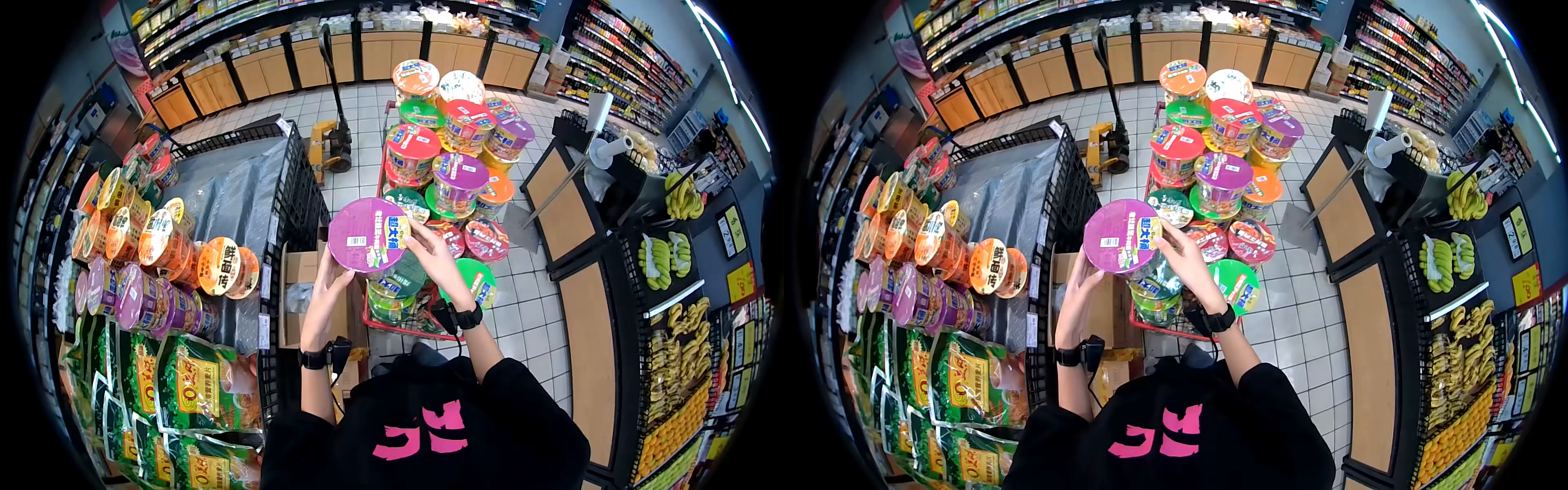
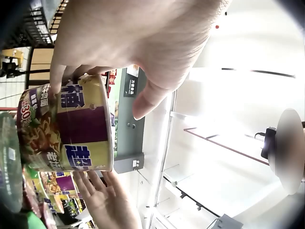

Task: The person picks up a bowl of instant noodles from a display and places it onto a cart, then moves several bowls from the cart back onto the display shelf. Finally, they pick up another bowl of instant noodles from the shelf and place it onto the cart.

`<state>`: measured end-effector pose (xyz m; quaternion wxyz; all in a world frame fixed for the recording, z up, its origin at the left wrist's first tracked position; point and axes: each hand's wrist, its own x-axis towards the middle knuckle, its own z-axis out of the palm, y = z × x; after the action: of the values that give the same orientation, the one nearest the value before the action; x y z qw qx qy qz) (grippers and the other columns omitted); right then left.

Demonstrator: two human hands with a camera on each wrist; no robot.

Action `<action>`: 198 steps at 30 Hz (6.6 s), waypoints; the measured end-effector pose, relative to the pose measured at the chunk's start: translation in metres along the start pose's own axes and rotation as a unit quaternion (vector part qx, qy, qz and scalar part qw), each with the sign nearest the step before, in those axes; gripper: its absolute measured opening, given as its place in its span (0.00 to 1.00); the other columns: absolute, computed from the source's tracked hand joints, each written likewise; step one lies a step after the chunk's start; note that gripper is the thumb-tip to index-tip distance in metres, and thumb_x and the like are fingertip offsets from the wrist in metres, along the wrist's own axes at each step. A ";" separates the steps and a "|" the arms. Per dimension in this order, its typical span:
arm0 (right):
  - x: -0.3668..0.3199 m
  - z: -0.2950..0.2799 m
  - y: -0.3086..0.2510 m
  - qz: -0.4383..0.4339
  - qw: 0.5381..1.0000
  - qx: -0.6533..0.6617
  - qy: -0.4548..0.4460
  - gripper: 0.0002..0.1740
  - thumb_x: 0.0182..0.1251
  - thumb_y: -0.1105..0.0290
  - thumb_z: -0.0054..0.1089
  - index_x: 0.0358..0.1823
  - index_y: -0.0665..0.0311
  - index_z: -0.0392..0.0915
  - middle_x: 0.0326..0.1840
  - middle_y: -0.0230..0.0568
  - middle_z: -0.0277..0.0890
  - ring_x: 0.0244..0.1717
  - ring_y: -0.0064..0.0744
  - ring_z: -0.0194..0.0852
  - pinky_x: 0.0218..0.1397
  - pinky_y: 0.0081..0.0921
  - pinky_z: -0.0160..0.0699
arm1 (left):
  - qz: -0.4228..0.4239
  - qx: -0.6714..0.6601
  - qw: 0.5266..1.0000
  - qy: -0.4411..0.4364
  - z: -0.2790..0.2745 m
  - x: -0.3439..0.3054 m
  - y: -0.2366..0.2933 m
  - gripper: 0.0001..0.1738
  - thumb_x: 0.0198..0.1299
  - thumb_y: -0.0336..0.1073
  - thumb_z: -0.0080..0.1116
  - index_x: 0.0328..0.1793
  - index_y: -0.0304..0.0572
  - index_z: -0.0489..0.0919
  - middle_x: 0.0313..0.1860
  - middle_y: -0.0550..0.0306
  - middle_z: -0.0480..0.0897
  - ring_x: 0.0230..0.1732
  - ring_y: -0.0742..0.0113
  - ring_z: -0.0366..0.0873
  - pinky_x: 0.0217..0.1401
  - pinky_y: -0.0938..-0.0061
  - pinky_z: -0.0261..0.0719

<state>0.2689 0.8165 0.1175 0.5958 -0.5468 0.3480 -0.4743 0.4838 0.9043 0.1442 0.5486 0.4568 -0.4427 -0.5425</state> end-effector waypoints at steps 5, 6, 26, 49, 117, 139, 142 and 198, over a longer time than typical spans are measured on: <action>0.015 -0.047 0.005 0.038 0.998 0.039 0.015 0.28 0.75 0.66 0.53 0.71 0.70 0.61 0.61 0.39 0.74 0.57 0.20 0.71 0.58 0.19 0.71 | 0.009 0.021 0.999 -0.030 0.032 0.040 -0.009 0.40 0.67 0.32 0.53 0.81 0.37 0.47 0.79 0.51 0.53 0.79 0.63 0.48 0.79 0.69 0.47; 0.022 -0.054 0.006 0.042 0.998 0.042 0.012 0.29 0.75 0.65 0.53 0.72 0.69 0.60 0.61 0.36 0.73 0.56 0.19 0.71 0.55 0.18 0.72 | 0.000 0.012 0.999 -0.033 0.038 0.047 -0.010 0.40 0.67 0.32 0.53 0.81 0.37 0.47 0.79 0.51 0.53 0.80 0.63 0.48 0.79 0.69 0.46; 0.084 -0.121 0.044 0.123 0.985 0.115 -0.030 0.37 0.73 0.63 0.54 0.78 0.56 0.48 0.72 0.38 0.61 0.70 0.30 0.60 0.70 0.38 0.59 | -0.045 -0.054 0.998 0.000 0.075 0.130 -0.055 0.43 0.67 0.37 0.55 0.81 0.39 0.43 0.81 0.50 0.49 0.80 0.62 0.48 0.79 0.66 0.50; 0.072 -0.143 0.058 0.152 0.970 0.145 -0.120 0.36 0.73 0.65 0.53 0.77 0.62 0.48 0.69 0.44 0.64 0.66 0.37 0.68 0.70 0.34 0.66 | -0.042 -0.032 0.998 0.042 0.120 0.114 -0.079 0.48 0.65 0.35 0.57 0.81 0.36 0.37 0.79 0.49 0.51 0.75 0.63 0.57 0.77 0.67 0.54; 0.032 0.174 0.062 0.101 0.913 0.015 -0.395 0.22 0.76 0.63 0.47 0.67 0.63 0.66 0.60 0.38 0.76 0.57 0.26 0.76 0.59 0.23 0.73 | 0.016 -0.035 0.915 0.402 -0.112 -0.158 -0.032 0.23 0.72 0.40 0.44 0.70 0.43 0.68 0.66 0.54 0.74 0.66 0.66 0.72 0.68 0.72 0.66; 0.102 0.323 0.168 0.098 0.956 0.065 -0.270 0.30 0.71 0.68 0.56 0.69 0.74 0.57 0.60 0.45 0.72 0.58 0.28 0.72 0.60 0.23 0.71 | 0.018 -0.051 0.902 0.429 -0.233 -0.109 -0.068 0.35 0.71 0.41 0.47 0.80 0.41 0.52 0.79 0.48 0.55 0.77 0.61 0.55 0.75 0.66 0.58; 0.107 0.324 0.177 0.082 0.949 0.090 -0.290 0.31 0.72 0.70 0.55 0.70 0.72 0.55 0.61 0.43 0.71 0.60 0.27 0.70 0.62 0.22 0.70 | 0.027 -0.065 0.900 0.429 -0.237 -0.098 -0.063 0.35 0.70 0.40 0.48 0.80 0.41 0.51 0.80 0.49 0.54 0.78 0.62 0.54 0.75 0.65 0.56; -0.029 -0.022 -0.067 -0.067 0.996 -0.010 0.052 0.40 0.71 0.58 0.58 0.77 0.64 0.49 0.70 0.43 0.62 0.70 0.30 0.59 0.68 0.28 0.62 | -0.005 -0.017 0.998 -0.063 0.052 -0.018 0.042 0.36 0.67 0.31 0.53 0.78 0.33 0.53 0.75 0.43 0.62 0.76 0.59 0.59 0.76 0.68 0.55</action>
<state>0.2271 0.8401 0.1767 0.5383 -0.5496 0.3460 -0.5370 0.4405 0.9207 0.1960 0.5249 0.4147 -0.4650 -0.5799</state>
